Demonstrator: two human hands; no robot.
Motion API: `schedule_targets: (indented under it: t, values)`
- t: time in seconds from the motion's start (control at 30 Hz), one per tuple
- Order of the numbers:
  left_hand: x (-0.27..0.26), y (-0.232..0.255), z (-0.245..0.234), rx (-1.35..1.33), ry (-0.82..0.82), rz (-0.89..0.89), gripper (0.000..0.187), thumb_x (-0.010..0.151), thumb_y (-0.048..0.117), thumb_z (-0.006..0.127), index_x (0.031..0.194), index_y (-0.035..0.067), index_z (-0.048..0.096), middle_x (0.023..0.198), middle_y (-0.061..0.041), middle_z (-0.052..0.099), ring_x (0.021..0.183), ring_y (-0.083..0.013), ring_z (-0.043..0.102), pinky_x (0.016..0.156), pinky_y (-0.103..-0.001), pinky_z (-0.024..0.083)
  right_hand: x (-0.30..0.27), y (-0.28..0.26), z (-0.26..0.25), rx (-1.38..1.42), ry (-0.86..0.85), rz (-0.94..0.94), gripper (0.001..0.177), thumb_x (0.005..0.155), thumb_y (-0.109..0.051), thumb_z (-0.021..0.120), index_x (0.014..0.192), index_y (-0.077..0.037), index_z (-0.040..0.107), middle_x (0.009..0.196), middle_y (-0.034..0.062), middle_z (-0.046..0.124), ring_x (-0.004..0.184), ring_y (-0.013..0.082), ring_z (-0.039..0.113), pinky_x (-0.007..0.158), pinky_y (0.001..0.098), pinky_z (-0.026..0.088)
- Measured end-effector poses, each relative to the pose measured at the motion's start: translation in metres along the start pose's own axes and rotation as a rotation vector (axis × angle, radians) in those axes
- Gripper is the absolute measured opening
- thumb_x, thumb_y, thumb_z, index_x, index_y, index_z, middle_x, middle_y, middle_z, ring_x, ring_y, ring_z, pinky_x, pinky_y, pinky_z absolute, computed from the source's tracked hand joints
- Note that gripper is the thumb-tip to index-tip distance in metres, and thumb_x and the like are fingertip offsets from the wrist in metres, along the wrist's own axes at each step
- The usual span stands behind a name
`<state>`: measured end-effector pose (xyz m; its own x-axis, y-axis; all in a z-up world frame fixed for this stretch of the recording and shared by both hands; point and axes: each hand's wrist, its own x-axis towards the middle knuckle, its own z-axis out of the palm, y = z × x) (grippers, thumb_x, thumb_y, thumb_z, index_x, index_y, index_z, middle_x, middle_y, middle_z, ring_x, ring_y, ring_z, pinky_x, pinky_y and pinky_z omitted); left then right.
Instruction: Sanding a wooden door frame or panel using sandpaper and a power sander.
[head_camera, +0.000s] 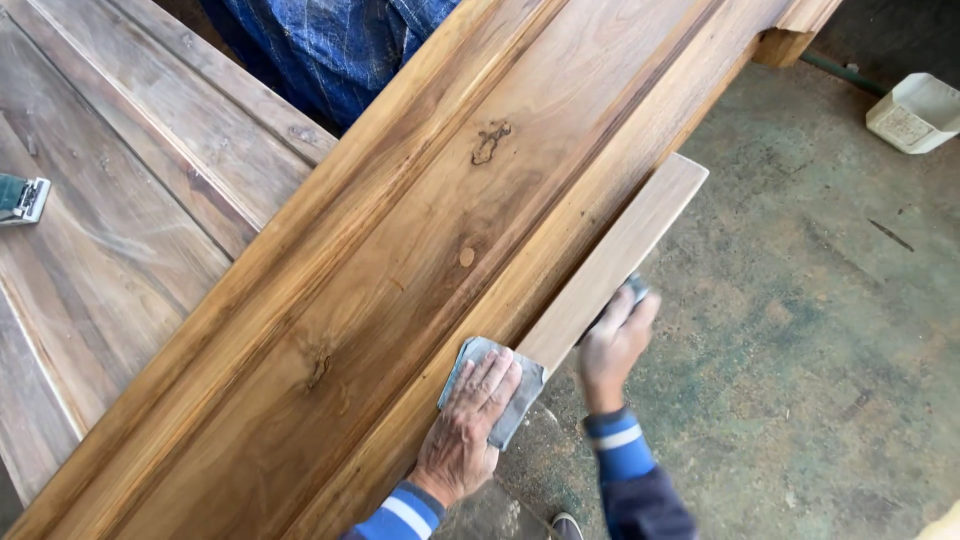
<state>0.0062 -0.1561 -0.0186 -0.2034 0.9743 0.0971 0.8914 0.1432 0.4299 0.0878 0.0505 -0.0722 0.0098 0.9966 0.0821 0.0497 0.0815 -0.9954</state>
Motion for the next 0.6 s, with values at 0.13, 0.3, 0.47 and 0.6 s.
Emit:
schedule_targets:
  t: [0.13, 0.3, 0.47, 0.6]
  values:
    - [0.001, -0.009, 0.003, -0.111, 0.104, 0.05, 0.067, 0.093, 0.005, 0.055, 0.159, 0.007, 0.042, 0.166, -0.016, 0.038, 0.156, -0.0312, 0.032, 0.131, -0.046, 0.014, -0.144, 0.01, 0.004, -0.029, 0.034, 0.035, 0.022, 0.109, -0.024, 0.044, 0.102, -0.003, 0.049, 0.081, 0.0134, 0.064, 0.067, 0.0205, 0.06, 0.059, 0.0371, 0.05]
    - [-0.032, -0.008, -0.012, -0.191, 0.107, 0.12, 0.066, 0.086, 0.011, 0.056, 0.151, 0.006, 0.046, 0.16, -0.017, 0.042, 0.151, -0.0331, 0.036, 0.127, -0.048, 0.019, -0.285, 0.019, -0.005, 0.001, -0.127, 0.199, 0.019, 0.107, -0.02, 0.047, 0.103, -0.002, 0.052, 0.083, 0.0233, 0.067, 0.07, 0.033, 0.065, 0.064, 0.0454, 0.05]
    - [-0.184, -0.031, -0.019, 0.03, 0.066, 0.257, 0.065, 0.088, 0.0, 0.046, 0.154, 0.005, 0.045, 0.163, -0.017, 0.041, 0.155, -0.0316, 0.034, 0.13, -0.047, 0.018, -0.403, 0.02, -0.05, 0.05, -0.398, 0.306, 0.016, 0.103, -0.019, 0.049, 0.108, -0.004, 0.053, 0.079, 0.0203, 0.06, 0.067, 0.0258, 0.056, 0.064, 0.0406, 0.051]
    - [-0.332, -0.047, -0.017, 0.048, -0.007, 0.166, 0.073, 0.082, -0.005, 0.04, 0.154, 0.004, 0.044, 0.164, -0.016, 0.04, 0.155, -0.0325, 0.033, 0.128, -0.048, 0.018, -0.452, 0.013, -0.056, 0.156, -0.283, 0.26, 0.015, 0.105, -0.017, 0.049, 0.1, -0.004, 0.054, 0.083, 0.0087, 0.057, 0.078, 0.0149, 0.052, 0.071, 0.0342, 0.05]
